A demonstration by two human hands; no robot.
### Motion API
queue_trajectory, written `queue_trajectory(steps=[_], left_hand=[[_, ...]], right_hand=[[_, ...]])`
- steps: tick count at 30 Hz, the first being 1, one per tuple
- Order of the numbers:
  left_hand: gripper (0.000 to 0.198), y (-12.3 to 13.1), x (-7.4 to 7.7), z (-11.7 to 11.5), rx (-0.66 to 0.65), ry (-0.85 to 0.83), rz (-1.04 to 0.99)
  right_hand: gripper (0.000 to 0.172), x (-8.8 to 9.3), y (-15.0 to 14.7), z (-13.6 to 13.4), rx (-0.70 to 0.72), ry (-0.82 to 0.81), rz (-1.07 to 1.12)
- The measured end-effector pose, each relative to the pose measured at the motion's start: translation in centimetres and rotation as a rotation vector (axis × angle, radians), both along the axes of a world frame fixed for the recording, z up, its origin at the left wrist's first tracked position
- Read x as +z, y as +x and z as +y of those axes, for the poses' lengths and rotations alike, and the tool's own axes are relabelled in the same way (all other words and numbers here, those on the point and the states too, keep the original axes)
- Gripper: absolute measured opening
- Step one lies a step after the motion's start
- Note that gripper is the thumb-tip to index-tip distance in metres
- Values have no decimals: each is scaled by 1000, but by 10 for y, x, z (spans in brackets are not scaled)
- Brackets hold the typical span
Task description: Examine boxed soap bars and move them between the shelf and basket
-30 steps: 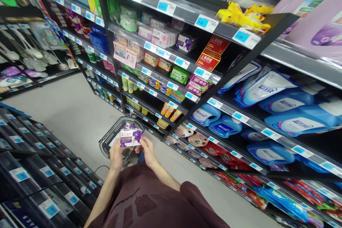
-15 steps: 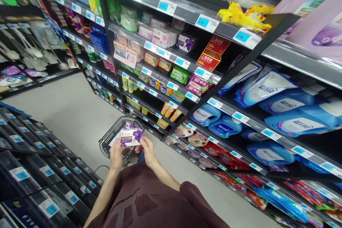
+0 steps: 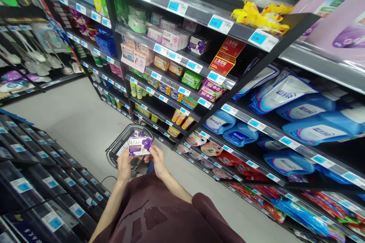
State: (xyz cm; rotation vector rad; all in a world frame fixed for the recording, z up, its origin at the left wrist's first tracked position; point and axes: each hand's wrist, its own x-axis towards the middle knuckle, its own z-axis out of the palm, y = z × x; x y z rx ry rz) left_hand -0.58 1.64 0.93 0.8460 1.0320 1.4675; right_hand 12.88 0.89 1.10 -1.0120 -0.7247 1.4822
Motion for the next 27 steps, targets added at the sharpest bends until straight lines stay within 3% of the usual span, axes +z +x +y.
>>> queue_trajectory(steps=[7, 27], left_hand=[[40, 1, 4, 0, -14, -21, 2], [42, -2, -2, 0, -30, -3, 44]], right_hand=[[34, -1, -1, 1, -24, 6, 10], [31, -5, -1, 0, -35, 32, 20]])
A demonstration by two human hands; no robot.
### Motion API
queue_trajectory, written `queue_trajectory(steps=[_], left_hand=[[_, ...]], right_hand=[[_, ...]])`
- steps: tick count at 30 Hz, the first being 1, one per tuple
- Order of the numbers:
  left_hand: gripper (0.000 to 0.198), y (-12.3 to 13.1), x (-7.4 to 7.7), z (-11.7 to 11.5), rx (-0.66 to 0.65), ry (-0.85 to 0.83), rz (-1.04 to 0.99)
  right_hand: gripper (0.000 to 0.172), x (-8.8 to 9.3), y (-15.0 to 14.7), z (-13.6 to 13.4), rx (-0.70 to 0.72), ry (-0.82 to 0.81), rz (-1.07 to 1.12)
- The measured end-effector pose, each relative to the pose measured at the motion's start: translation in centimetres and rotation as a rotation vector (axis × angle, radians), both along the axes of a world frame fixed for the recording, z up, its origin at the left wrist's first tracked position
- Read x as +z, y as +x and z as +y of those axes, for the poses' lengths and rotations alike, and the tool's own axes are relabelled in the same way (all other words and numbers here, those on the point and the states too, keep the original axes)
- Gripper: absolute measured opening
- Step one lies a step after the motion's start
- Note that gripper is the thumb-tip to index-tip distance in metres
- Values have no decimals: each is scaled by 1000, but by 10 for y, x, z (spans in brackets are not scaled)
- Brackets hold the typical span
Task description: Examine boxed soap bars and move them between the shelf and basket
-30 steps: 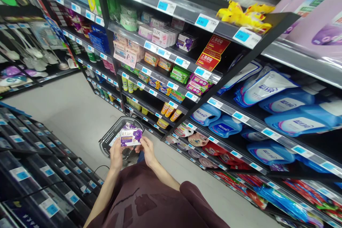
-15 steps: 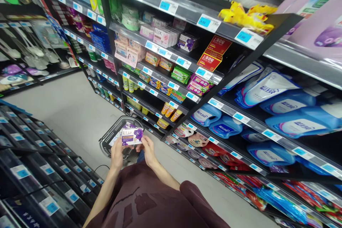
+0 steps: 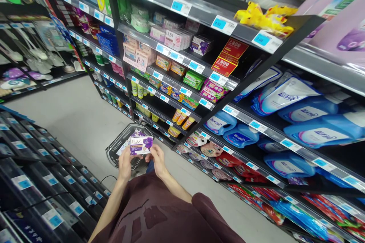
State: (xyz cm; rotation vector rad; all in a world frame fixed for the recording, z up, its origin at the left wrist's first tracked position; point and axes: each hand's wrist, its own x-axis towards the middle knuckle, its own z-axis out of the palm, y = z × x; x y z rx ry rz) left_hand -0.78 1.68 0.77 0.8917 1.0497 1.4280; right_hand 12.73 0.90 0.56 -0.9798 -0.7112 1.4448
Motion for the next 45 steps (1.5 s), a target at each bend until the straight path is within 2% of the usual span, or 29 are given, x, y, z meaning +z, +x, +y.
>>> queue_trajectory(steps=[8, 10, 13, 18, 21, 24, 27, 29, 32, 36, 45], left_hand=[[48, 1, 0, 2, 86, -43, 77], [52, 1, -2, 3, 72, -40, 138], [58, 2, -7, 2, -21, -50, 182], [93, 6, -7, -2, -195, -68, 91], [106, 6, -5, -2, -135, -64, 56], [88, 3, -5, -2, -87, -114, -70], [57, 0, -1, -3, -150, -222, -406], [50, 0, 4, -4, -176, -254, -611], [52, -1, 15, -4, -192, -258, -794], [60, -2, 25, -4, -228, -275, -911], [58, -5, 27, -7, -253, -286, -953]], right_hand=[[31, -3, 3, 1, -95, 23, -67], [30, -4, 3, 1, -91, 40, -74], [35, -3, 1, 0, -60, 60, -65], [37, 2, 1, -2, -8, 82, -69], [37, -1, 3, -3, 59, 124, -75], [43, -4, 4, -5, 162, 174, -79], [46, -5, 3, -7, 231, 175, -74], [45, -2, 3, -7, 218, 161, -72], [43, 3, 4, -7, 160, 140, -79], [35, 6, 5, -8, 142, 142, -65], [28, 8, 3, -10, 139, 128, -51]])
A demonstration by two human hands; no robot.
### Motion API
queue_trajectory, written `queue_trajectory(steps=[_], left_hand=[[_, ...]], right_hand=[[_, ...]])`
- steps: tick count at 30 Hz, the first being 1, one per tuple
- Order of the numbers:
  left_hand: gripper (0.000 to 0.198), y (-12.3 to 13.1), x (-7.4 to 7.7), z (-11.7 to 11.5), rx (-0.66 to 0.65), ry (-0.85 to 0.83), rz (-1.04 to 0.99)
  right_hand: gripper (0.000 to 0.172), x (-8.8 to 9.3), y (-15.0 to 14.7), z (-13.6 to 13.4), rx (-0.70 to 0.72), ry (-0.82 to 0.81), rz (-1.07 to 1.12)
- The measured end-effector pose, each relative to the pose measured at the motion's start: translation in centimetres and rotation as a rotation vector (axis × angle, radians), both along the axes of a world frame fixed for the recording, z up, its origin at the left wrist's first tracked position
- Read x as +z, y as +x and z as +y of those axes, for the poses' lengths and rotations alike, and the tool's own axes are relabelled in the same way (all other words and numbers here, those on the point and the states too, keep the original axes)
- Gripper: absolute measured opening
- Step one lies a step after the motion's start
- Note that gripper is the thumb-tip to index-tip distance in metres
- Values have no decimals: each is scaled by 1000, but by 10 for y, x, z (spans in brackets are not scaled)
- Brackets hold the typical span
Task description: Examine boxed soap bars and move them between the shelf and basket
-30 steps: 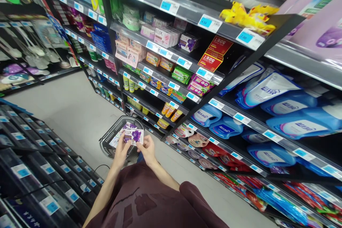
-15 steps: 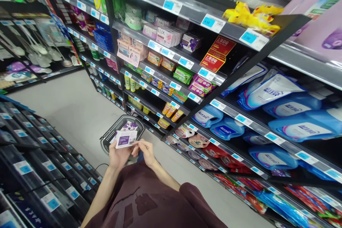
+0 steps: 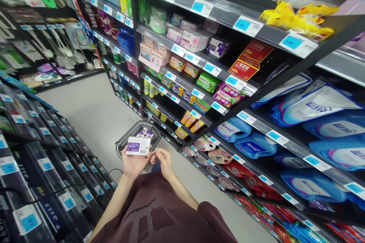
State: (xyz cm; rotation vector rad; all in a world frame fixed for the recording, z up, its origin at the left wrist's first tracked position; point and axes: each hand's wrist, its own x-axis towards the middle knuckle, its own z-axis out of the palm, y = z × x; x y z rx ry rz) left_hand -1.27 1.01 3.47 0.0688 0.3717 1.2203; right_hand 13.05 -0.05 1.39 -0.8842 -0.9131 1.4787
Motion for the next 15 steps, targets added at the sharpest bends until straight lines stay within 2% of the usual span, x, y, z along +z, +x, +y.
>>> queue_trajectory(steps=[15], left_hand=[[64, -2, -7, 1, 1, -23, -7]], right_hand=[[29, -1, -2, 2, -3, -16, -7]])
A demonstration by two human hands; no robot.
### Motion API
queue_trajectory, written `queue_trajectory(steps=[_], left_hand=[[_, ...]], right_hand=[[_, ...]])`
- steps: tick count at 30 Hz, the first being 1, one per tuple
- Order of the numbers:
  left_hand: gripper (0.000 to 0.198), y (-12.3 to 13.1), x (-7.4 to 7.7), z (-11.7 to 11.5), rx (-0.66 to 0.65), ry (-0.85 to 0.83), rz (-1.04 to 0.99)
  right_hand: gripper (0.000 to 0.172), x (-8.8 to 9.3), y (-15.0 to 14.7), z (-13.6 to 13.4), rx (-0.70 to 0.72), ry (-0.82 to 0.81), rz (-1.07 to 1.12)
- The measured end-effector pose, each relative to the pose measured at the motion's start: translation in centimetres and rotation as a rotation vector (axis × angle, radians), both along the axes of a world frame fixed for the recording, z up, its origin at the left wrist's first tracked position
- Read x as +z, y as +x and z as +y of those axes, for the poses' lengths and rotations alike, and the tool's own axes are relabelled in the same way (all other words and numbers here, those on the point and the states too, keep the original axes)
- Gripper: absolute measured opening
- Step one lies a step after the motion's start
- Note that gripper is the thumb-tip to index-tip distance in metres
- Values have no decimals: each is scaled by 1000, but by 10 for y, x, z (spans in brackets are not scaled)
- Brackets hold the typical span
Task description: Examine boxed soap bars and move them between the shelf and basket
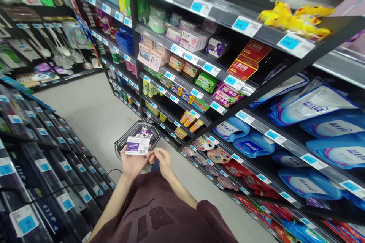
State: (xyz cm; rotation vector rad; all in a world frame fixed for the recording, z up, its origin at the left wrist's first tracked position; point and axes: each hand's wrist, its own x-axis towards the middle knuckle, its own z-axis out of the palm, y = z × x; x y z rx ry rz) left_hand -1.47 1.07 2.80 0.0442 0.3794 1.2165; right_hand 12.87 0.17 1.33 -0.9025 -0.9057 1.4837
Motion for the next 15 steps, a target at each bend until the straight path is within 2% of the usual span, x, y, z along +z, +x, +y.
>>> queue_trajectory(steps=[15], left_hand=[[56, 1, 2, 1, -1, 23, 20]], right_hand=[[29, 3, -2, 1, 1, -5, -2]])
